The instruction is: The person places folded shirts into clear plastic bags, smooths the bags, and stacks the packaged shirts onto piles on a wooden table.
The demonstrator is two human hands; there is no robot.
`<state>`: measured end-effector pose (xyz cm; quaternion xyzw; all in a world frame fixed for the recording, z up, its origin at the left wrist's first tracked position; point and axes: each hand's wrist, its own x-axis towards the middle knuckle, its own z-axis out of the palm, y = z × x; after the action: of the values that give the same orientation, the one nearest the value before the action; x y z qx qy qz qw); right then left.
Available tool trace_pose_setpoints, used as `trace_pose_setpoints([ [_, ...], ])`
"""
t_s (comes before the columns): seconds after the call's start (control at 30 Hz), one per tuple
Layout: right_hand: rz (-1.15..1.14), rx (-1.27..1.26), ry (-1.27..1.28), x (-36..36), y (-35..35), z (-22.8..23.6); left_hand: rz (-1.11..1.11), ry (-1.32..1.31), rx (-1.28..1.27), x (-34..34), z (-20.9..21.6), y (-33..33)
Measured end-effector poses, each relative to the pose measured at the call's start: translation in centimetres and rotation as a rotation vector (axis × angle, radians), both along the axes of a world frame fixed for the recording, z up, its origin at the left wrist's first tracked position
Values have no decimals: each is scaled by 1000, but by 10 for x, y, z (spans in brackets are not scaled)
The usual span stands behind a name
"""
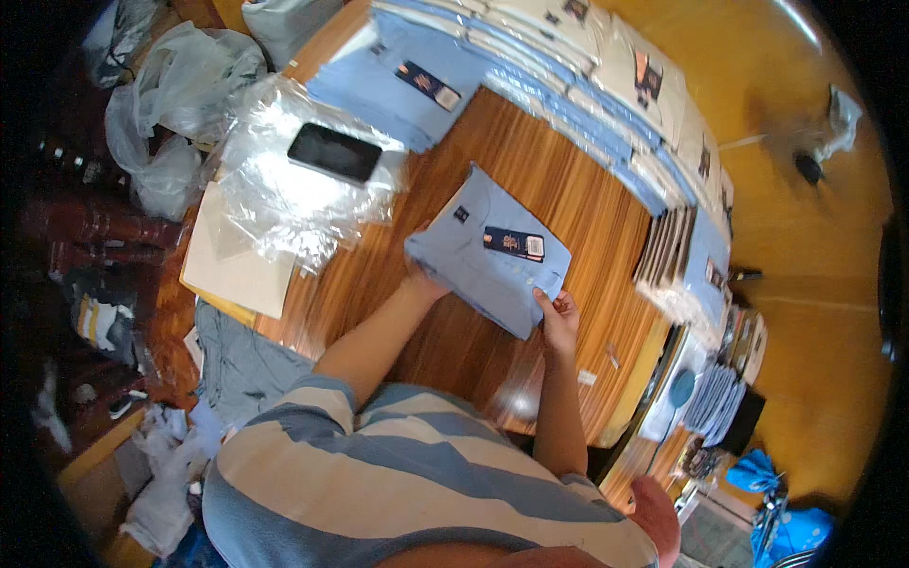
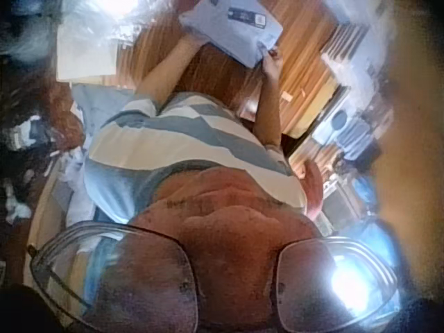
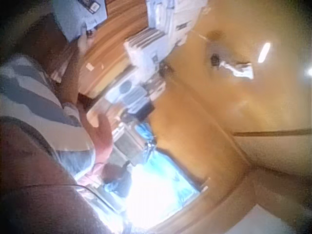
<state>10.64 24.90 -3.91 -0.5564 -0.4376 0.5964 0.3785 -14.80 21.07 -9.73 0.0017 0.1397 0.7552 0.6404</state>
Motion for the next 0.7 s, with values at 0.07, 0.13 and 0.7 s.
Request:
trace_pose_setpoints([
  [0.07, 72, -60, -90, 52, -31, -7, -285, -298, -157, -11, 29, -59],
  [0.13, 163, -131, -183, 78, -47, -2, -393, 40, -239, -12, 49, -84],
  [0.7, 1404, 1019, -797, -10, 23, 77, -302, 1013, -761, 4, 70, -149],
])
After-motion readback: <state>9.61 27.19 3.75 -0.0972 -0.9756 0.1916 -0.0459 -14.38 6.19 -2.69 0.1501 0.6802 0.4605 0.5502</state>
